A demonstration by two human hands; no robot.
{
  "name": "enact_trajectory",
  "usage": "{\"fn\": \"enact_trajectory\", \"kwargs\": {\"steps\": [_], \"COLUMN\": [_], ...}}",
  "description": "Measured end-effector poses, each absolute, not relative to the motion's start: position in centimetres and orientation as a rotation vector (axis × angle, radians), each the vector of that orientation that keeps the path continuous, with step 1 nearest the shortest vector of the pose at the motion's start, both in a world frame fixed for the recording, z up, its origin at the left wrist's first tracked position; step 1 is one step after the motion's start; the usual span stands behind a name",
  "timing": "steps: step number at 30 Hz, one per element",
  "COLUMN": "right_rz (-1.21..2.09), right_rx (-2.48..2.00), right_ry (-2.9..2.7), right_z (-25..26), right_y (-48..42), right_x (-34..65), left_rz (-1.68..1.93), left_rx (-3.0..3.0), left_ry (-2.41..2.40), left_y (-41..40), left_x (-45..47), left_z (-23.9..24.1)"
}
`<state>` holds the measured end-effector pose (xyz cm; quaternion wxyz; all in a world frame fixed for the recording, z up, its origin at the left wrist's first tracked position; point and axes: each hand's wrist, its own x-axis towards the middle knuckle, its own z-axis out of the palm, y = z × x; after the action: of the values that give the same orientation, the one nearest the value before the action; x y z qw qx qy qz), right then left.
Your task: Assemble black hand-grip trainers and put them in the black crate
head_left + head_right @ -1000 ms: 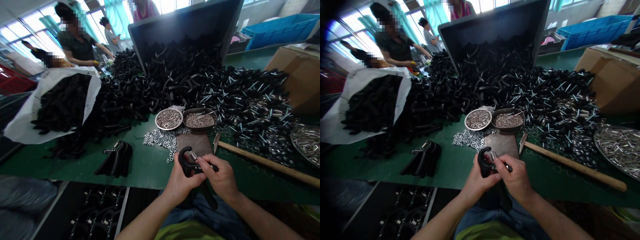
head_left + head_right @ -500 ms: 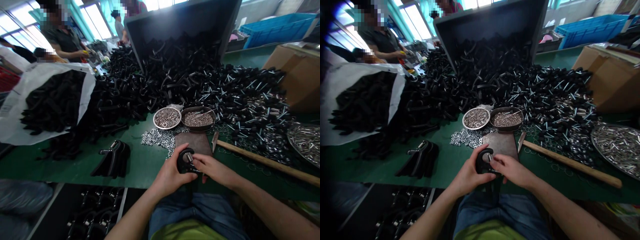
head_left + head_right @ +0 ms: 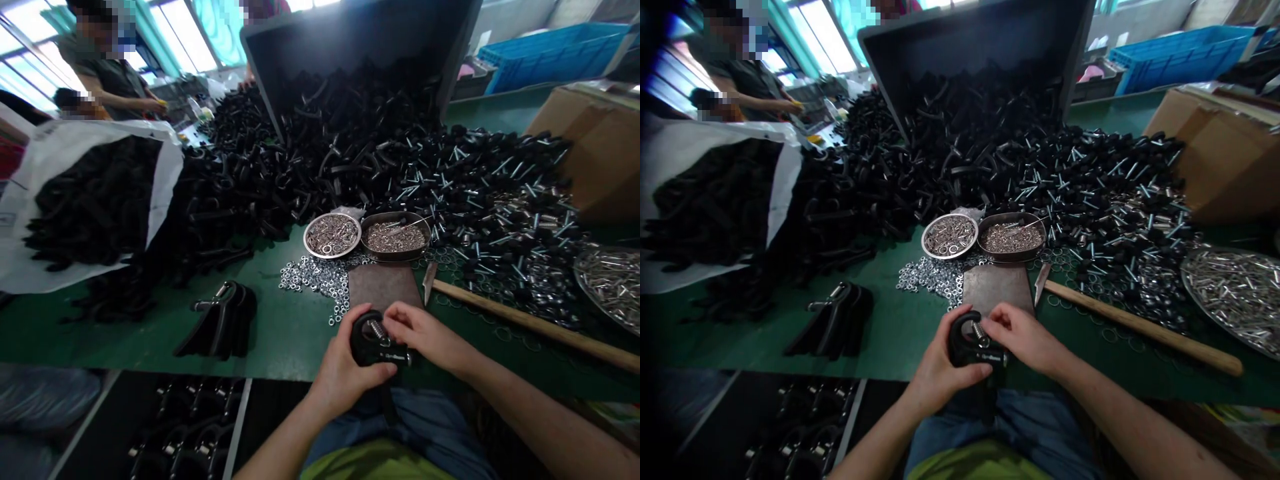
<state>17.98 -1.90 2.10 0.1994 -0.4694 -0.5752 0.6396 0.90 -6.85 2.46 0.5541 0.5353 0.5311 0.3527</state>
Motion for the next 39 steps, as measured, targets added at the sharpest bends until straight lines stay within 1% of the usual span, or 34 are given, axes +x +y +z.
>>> {"fn": "enact_trajectory", "kwargs": {"steps": [2, 3, 4, 5, 6, 9, 11, 18, 24, 27, 30, 32, 34, 35, 37, 39], "right_rz": [2.079, 2.165, 2.178, 2.103, 1.959, 1.449, 1.285, 1.114, 0.991, 0.845, 0.670, 0.549, 0.406, 0.348, 0.269, 0.244], "right_rx": [-1.222, -1.213, -1.238, -1.287, -1.350, -1.485, -1.527, -1.507, -1.520, -1.517, -1.562, -1.579, -1.532, -1.507, -1.457, -1.424], "right_ry": [-1.606, -1.596, -1.594, -1.609, -1.639, -1.794, -1.934, -2.309, -2.432, -2.617, -2.848, -2.875, -2.782, -2.722, -2.651, -2.638], "right_z": [1.8, 1.7, 1.6, 1.6, 1.6, 2.0, 2.5, 3.9, 4.0, 4.1, 4.7, 5.2, 5.7, 5.8, 5.9, 5.6], "right_y": [-2.5, -2.8, -3.1, -3.4, -3.7, -4.1, -4.1, -3.4, -2.0, 0.0, 3.0, 5.4, 7.9, 9.2, 11.6, 13.6], "right_x": [17.8, 17.5, 17.3, 17.0, 16.7, 16.2, 16.1, 16.4, 16.7, 17.4, 17.9, 17.5, 16.3, 15.5, 13.3, 11.0], "left_rz": [0.761, 0.732, 0.719, 0.726, 0.756, 0.882, 0.916, 0.926, 0.925, 0.887, 0.850, 0.901, 0.930, 0.898, 0.710, 0.601], "left_rx": [1.366, 1.413, 1.444, 1.451, 1.436, 1.345, 1.339, 1.488, 1.499, 1.494, 1.711, 1.929, 2.067, 2.098, 2.112, 2.099], "left_ry": [1.249, 1.250, 1.259, 1.279, 1.311, 1.390, 1.387, 1.254, 1.215, 1.270, 1.321, 1.408, 1.620, 1.786, 2.086, 2.181], "left_y": [-6.5, -6.4, -6.4, -6.4, -6.5, -7.0, -7.2, -6.7, -5.5, -4.2, -1.5, 1.1, 4.1, 5.7, 8.6, 10.9], "left_x": [0.4, 0.3, 0.3, 0.4, 0.6, 1.2, 1.4, 0.8, 1.7, 2.5, 2.0, 0.5, -1.7, -2.9, -5.2, -6.7], "left_z": [2.8, 2.8, 2.8, 2.7, 2.6, 1.9, 1.6, 1.2, 0.3, -0.1, 0.2, 0.7, 1.4, 1.7, 2.1, 2.3]}}
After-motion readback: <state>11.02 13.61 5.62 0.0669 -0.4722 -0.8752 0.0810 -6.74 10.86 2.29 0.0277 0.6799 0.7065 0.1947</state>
